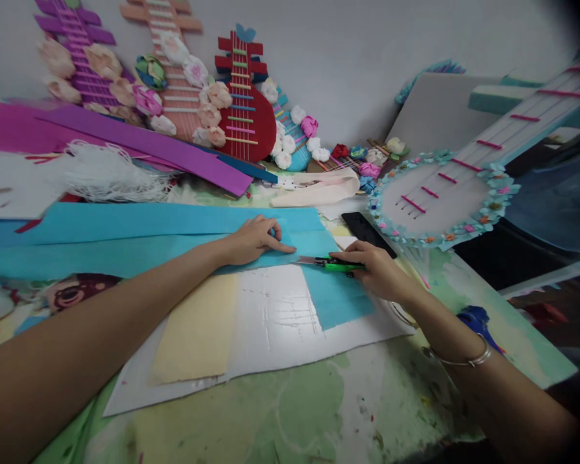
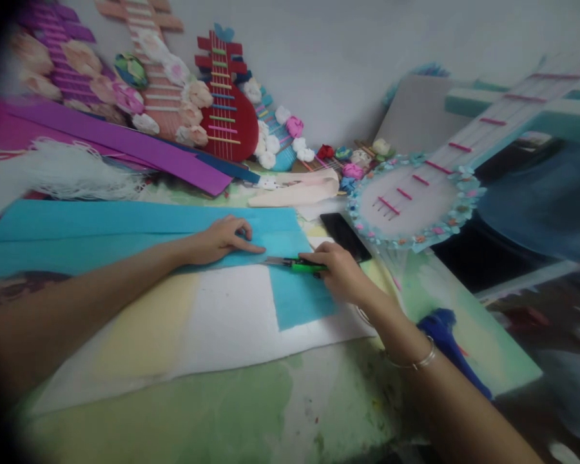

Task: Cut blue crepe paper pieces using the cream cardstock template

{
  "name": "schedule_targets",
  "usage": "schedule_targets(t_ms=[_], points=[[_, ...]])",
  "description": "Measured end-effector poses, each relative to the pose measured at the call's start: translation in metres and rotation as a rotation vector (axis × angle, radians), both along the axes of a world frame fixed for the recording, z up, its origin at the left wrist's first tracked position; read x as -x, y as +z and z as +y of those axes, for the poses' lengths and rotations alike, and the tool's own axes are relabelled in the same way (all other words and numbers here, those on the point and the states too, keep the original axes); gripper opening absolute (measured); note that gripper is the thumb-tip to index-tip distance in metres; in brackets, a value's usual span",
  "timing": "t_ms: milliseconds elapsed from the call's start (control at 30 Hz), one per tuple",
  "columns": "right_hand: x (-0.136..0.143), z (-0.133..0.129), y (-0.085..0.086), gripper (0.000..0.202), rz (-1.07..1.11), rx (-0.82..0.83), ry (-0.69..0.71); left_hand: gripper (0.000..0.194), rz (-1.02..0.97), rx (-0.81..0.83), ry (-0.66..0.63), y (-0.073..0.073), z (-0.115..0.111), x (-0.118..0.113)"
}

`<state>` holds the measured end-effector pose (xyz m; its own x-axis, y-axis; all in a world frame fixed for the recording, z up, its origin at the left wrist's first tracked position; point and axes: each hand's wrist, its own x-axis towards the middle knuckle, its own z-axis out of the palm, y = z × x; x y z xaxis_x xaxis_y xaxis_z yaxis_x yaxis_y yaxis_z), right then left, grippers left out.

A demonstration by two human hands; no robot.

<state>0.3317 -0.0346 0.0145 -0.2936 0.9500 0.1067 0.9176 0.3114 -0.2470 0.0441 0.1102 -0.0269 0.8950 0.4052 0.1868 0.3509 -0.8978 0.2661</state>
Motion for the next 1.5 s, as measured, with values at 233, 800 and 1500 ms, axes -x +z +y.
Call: schedule_targets(t_ms=[233, 800, 1500], points=[[-0.004, -0.006, -0.001, 0.071, 0.014, -0.005, 0.011, 0.047, 0.000, -0.011, -0.007, 0.000, 0.000, 0.000], [-0.002, 0.006, -0.005, 0.064, -0.006, -0.046, 0.022, 0.043, -0.029, 0.010, 0.005, -0.001, 0.000, 0.000], [-0.006, -0.001, -0.007, 0.072, 0.031, -0.028, 0.005, 0.044, -0.009, 0.009, 0.004, 0.000, 0.000, 0.000]])
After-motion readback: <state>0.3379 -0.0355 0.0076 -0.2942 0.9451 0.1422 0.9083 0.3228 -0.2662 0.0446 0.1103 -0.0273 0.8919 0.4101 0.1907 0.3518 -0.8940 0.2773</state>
